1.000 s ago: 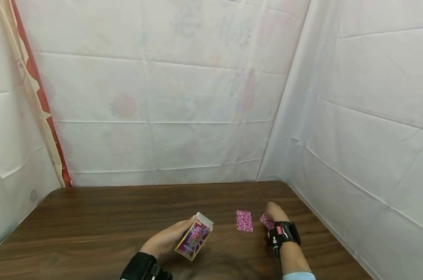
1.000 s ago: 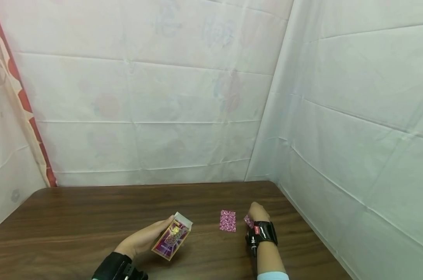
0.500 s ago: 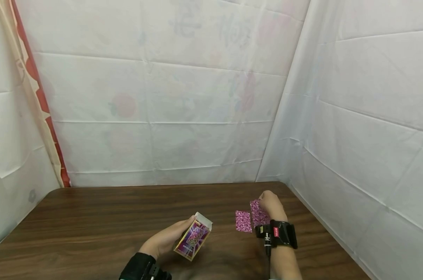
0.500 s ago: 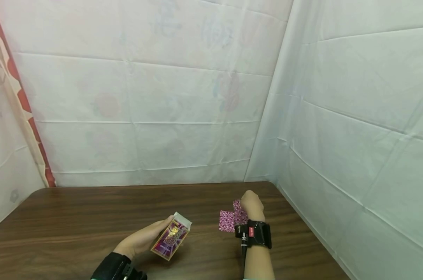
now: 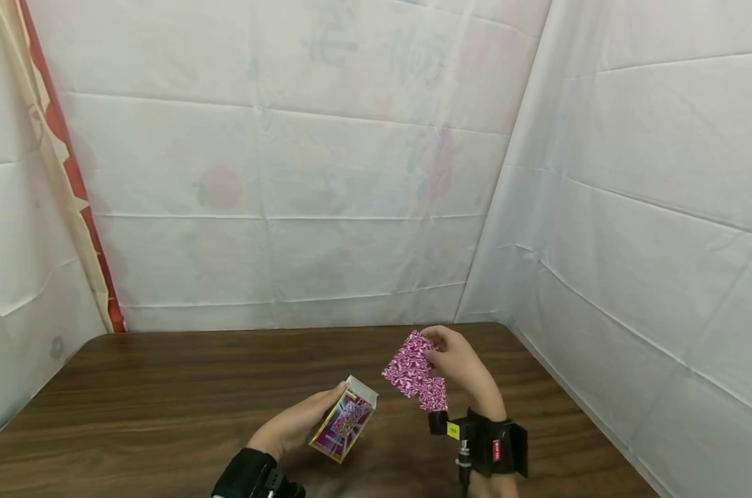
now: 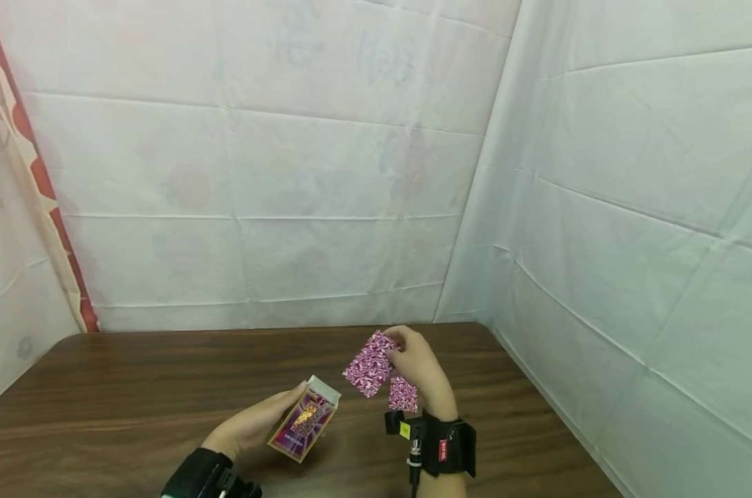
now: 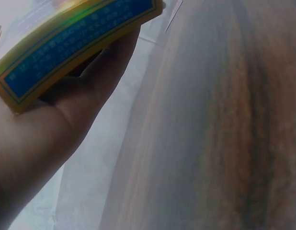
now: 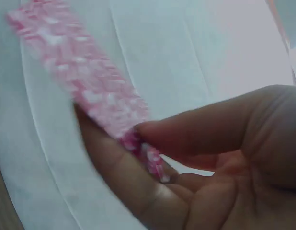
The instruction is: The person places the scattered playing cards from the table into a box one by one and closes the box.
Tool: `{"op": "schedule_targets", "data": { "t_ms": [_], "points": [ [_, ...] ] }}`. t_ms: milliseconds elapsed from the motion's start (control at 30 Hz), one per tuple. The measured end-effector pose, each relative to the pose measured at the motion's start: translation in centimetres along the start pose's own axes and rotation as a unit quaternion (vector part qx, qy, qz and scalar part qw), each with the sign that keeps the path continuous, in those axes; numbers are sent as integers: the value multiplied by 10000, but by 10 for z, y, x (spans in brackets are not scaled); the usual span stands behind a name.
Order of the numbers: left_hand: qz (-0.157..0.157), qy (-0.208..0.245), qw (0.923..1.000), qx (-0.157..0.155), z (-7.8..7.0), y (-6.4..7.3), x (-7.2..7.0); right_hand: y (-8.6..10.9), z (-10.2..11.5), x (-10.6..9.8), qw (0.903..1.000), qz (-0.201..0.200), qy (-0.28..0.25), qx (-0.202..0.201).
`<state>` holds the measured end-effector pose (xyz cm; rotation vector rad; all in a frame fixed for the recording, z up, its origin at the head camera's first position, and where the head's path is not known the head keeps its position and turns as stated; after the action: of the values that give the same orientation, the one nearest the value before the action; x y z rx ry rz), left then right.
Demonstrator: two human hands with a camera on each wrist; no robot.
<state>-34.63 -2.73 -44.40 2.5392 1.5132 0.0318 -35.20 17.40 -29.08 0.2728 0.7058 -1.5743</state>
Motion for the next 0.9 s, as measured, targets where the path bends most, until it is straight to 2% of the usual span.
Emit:
{"op": "schedule_targets", "data": {
  "t_ms": [167,333,467,900],
  "points": [
    [59,63,10000,38,-2,1,0,1,18,19,9990,89,-282,-349],
    [121,306,9994,114,-6,2,-1,1,23,34,9971,227,-652,-321],
    [49,287,9994,210,-10,3,-4,1,26,41,9955,251,-821,-408],
    [184,434,9986,255,-13,3,-2,1,25,43,9970,187,-286,-695]
  ]
}}
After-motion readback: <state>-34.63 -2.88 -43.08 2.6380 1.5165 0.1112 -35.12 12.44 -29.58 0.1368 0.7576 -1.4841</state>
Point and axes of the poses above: each hand's wrist, its own y-axis away from the middle knuckle, its own x-axis out of the palm, z = x × y, the point moved 9 cm from there along -y, towards the middle knuckle, and after that the axes turned 8 degrees about -z, right-handed, at the moved point
